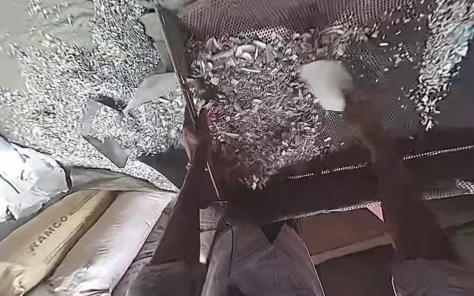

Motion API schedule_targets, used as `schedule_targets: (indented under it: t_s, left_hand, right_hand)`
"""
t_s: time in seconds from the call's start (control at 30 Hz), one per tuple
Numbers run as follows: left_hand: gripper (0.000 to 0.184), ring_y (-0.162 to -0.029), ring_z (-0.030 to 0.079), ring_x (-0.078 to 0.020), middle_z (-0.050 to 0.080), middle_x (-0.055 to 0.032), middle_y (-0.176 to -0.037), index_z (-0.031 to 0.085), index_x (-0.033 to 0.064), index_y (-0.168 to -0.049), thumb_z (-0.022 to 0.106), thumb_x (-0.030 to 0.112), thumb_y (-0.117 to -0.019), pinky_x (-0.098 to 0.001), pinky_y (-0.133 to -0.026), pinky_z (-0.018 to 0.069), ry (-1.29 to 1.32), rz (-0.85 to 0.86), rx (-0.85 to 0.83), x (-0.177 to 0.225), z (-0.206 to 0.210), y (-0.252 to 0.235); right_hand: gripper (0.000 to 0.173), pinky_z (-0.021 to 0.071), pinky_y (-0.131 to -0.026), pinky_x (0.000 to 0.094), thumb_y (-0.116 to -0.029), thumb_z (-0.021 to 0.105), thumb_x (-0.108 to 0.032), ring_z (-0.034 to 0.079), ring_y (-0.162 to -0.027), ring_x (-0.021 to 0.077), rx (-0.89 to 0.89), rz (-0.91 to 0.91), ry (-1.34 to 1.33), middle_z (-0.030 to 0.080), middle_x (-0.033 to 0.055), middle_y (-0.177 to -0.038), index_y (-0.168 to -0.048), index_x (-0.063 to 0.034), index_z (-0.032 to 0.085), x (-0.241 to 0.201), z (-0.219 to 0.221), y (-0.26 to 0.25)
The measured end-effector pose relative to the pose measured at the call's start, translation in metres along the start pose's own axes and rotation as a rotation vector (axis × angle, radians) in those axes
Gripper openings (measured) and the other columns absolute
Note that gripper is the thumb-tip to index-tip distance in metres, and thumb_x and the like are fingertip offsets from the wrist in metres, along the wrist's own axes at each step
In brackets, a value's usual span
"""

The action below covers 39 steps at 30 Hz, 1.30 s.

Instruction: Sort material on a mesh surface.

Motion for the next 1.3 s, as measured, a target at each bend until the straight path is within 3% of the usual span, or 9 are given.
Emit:
schedule_targets:
  t_s: [0.13,0.2,0.5,0.7,0.8,0.9,1.0,1.17,1.3]
  left_hand:
    - [0.061,-0.084,0.075,-0.0275,0.075,-0.0114,-0.106,0.051,0.0163,-0.145,0.041,0.061,-0.1047,-0.0515,-0.073,0.0626,-0.037,-0.023,-0.065,0.017,0.007,0.029]
    - [0.056,-0.090,0.074,-0.0295,0.073,-0.0143,-0.111,0.049,0.0127,-0.147,0.043,0.052,-0.1074,-0.0537,-0.079,0.0608,-0.075,0.049,-0.019,0.019,-0.005,0.022]
    - [0.055,-0.097,0.072,-0.0316,0.074,-0.0101,-0.117,0.050,0.0213,-0.151,0.045,0.053,-0.1061,-0.0581,-0.085,0.0550,-0.160,0.085,0.022,0.015,0.000,0.013]
    - [0.053,-0.098,0.068,-0.0401,0.071,-0.0201,-0.106,0.056,0.0174,-0.143,0.044,0.053,-0.1060,-0.0647,-0.085,0.0497,-0.217,0.108,0.047,0.019,-0.006,0.016]
    - [0.054,-0.083,0.065,-0.0347,0.068,-0.0171,-0.090,0.068,0.0080,-0.118,0.043,0.055,-0.1061,-0.0602,-0.076,0.0492,-0.237,0.084,0.002,0.029,0.005,0.026]
    - [0.058,-0.089,0.067,-0.0376,0.069,-0.0190,-0.096,0.068,0.0060,-0.116,0.042,0.057,-0.1057,-0.0648,-0.080,0.0490,-0.245,0.053,0.032,0.017,-0.007,0.018]
    - [0.053,-0.102,0.072,-0.0305,0.074,-0.0135,-0.108,0.070,0.0096,-0.122,0.043,0.053,-0.1064,-0.0586,-0.092,0.0552,-0.233,0.098,-0.012,0.017,0.008,0.015]
    - [0.049,-0.094,0.068,-0.0346,0.070,-0.0171,-0.103,0.067,0.0116,-0.126,0.048,0.052,-0.1050,-0.0619,-0.082,0.0507,-0.225,0.108,0.079,0.019,-0.006,0.017]
    - [0.053,-0.105,0.067,-0.0394,0.071,-0.0198,-0.111,0.067,0.0095,-0.127,0.046,0.052,-0.1052,-0.0649,-0.089,0.0489,-0.299,0.088,0.078,0.028,-0.003,0.034]
  right_hand:
    - [0.047,0.0375,-0.099,0.0760,-0.1047,0.048,-0.025,0.051,-0.125,0.0612,0.058,0.615,0.126,0.056,0.0431,-0.128,-0.134,0.0105,0.054,0.066,-0.001,0.022]
    - [0.048,0.0418,-0.097,0.0746,-0.1042,0.052,-0.027,0.057,-0.118,0.0573,0.072,0.581,0.075,0.060,0.0387,-0.124,-0.139,0.0047,0.054,0.071,0.043,0.048]
    - [0.045,0.0528,-0.088,0.0585,-0.0964,0.063,-0.009,0.069,-0.098,0.0444,-0.341,0.367,-0.070,0.071,0.0272,-0.101,-0.139,0.0033,0.055,-0.130,0.119,0.091]
    - [0.026,0.0518,-0.082,0.0599,-0.1011,0.061,-0.013,0.068,-0.095,0.0419,-0.640,-0.132,-0.086,0.069,0.0240,-0.098,-0.123,-0.0002,0.066,-0.137,0.075,0.054]
    - [0.022,0.0494,-0.066,0.0678,-0.0990,0.058,-0.006,0.066,-0.085,0.0517,-0.383,-0.101,0.059,0.067,0.0302,-0.093,-0.117,-0.0014,0.068,-0.115,0.034,0.035]
    - [0.034,0.0480,-0.082,0.0715,-0.1041,0.048,-0.011,0.065,-0.102,0.0560,-0.076,0.074,0.112,0.067,0.0358,-0.109,-0.134,-0.0003,0.060,-0.107,0.023,-0.008]
    - [0.037,0.0497,-0.093,0.0626,-0.1053,0.048,-0.014,0.067,-0.110,0.0455,0.104,0.083,-0.090,0.068,0.0296,-0.118,-0.139,-0.0016,0.058,-0.112,0.035,-0.033]
    - [0.034,0.0497,-0.086,0.0654,-0.0981,0.057,-0.013,0.070,-0.099,0.0452,0.168,-0.032,-0.129,0.073,0.0255,-0.105,-0.130,-0.0047,0.068,-0.160,0.106,-0.048]
    - [0.038,0.0509,-0.093,0.0600,-0.1017,0.054,-0.016,0.067,-0.112,0.0423,-0.016,0.004,-0.115,0.069,0.0246,-0.121,-0.136,-0.0056,0.063,-0.169,0.129,-0.044]
Point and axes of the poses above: each hand's wrist, its own y-axis away from the middle knuckle, its own z-axis out of the palm, x = y × z, the point moved 1 cm from there along -y, towards the middle knuckle
